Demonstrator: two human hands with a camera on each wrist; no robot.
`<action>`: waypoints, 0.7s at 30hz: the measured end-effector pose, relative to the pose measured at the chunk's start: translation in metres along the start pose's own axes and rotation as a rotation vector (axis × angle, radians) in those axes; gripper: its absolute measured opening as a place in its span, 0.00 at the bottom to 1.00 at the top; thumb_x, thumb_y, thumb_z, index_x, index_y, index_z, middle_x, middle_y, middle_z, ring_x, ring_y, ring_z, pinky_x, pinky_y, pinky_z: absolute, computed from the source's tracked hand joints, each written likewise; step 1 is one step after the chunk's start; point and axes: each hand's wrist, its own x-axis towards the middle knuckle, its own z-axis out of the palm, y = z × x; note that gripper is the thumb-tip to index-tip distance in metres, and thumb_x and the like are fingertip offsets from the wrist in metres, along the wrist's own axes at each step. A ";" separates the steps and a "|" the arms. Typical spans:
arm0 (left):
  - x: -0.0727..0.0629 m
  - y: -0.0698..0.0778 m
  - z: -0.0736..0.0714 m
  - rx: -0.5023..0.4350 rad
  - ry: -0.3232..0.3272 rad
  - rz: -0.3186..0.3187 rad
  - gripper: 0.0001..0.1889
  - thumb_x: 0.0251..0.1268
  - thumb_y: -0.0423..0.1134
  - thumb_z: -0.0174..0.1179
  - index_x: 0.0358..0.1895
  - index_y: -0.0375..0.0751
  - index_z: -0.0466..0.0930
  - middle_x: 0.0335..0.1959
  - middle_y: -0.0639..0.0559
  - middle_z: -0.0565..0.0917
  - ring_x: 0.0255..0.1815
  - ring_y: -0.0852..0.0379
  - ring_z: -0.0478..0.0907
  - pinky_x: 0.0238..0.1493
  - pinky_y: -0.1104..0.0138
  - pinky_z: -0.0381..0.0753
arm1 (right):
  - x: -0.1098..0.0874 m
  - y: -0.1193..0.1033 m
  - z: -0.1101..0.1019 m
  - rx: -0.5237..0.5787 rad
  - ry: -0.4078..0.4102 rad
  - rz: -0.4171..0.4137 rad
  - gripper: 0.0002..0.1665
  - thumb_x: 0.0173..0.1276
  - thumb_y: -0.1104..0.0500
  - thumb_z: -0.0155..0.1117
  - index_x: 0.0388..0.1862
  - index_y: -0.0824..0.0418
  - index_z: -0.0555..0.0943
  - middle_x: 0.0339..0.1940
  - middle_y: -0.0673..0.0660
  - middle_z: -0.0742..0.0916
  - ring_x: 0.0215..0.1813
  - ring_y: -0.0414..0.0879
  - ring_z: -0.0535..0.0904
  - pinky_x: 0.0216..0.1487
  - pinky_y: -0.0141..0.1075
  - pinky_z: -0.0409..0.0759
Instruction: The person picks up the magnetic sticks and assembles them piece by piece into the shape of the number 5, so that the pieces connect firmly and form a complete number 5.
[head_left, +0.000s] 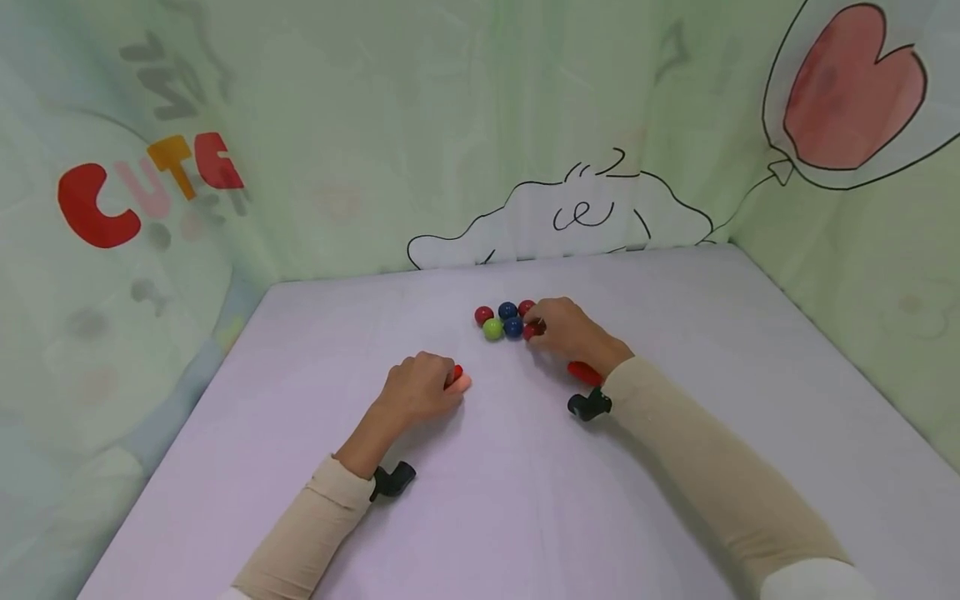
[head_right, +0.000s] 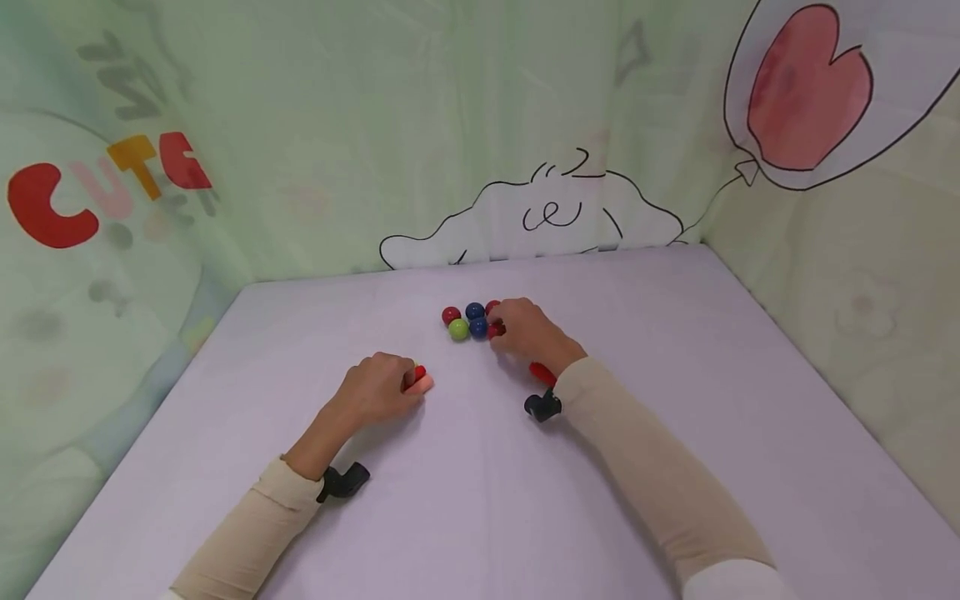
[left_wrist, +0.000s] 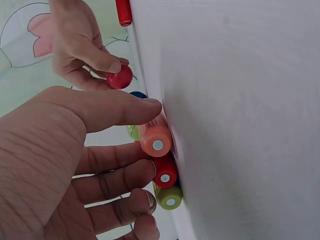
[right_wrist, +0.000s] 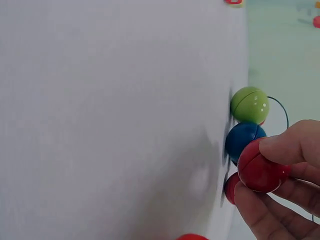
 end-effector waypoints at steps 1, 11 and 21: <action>0.000 0.000 -0.001 0.001 -0.002 -0.001 0.13 0.64 0.43 0.66 0.25 0.46 0.75 0.19 0.54 0.72 0.21 0.56 0.71 0.23 0.65 0.67 | -0.001 -0.001 0.000 0.012 0.009 -0.005 0.24 0.67 0.62 0.71 0.61 0.65 0.81 0.53 0.62 0.83 0.56 0.56 0.76 0.60 0.49 0.80; -0.002 0.000 -0.002 0.007 -0.023 -0.014 0.14 0.63 0.46 0.67 0.26 0.46 0.75 0.20 0.54 0.74 0.22 0.56 0.72 0.24 0.65 0.69 | -0.016 -0.009 0.006 0.052 0.060 -0.048 0.23 0.66 0.63 0.72 0.59 0.65 0.81 0.52 0.61 0.84 0.55 0.55 0.78 0.59 0.48 0.81; 0.001 -0.002 -0.003 0.004 -0.016 0.009 0.14 0.63 0.46 0.68 0.24 0.47 0.75 0.19 0.55 0.74 0.22 0.56 0.72 0.23 0.65 0.69 | -0.031 -0.010 0.012 0.139 0.070 -0.058 0.23 0.65 0.63 0.73 0.59 0.64 0.81 0.51 0.59 0.85 0.54 0.54 0.80 0.57 0.46 0.83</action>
